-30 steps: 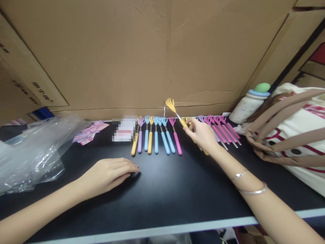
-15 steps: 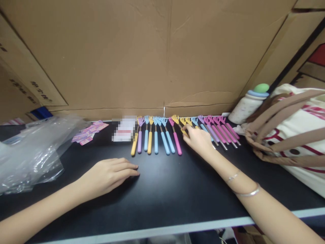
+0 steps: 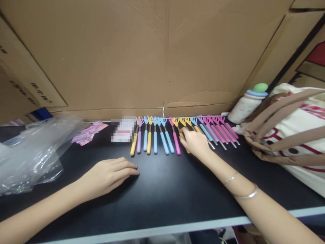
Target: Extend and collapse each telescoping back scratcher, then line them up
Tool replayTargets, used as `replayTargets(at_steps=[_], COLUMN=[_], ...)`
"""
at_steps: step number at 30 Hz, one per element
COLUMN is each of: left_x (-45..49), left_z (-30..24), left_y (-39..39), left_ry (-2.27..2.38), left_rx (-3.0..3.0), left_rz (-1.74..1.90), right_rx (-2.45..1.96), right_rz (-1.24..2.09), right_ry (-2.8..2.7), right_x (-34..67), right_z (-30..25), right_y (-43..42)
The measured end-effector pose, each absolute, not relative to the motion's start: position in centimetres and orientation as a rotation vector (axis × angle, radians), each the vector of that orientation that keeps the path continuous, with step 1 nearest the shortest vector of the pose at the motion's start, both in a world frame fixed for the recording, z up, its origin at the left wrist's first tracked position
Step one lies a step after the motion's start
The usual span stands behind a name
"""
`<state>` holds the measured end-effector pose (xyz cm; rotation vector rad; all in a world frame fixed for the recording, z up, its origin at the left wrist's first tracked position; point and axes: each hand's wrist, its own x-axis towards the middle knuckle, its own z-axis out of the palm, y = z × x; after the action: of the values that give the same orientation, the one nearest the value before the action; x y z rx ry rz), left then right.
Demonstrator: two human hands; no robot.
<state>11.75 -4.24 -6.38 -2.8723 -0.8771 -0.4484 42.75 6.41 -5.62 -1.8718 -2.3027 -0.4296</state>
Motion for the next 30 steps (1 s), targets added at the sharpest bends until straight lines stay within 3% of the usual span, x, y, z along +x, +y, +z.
replayTargets(at_steps=[12, 30], left_x=[11.7, 11.7], left_z=[-6.3, -6.4], left_y=[-4.3, -4.3], left_ry=[-0.892, -0.884], left_rx=[-2.883, -2.871], left_rz=[-0.412, -0.439], right_rx=[-1.390, -1.309], right_rz=[-0.470, -0.324], right_ry=[-2.465, -2.476], right_x=[42.3, 42.0], right_z=[-6.4, -7.1], right_y=[6.3, 6.5])
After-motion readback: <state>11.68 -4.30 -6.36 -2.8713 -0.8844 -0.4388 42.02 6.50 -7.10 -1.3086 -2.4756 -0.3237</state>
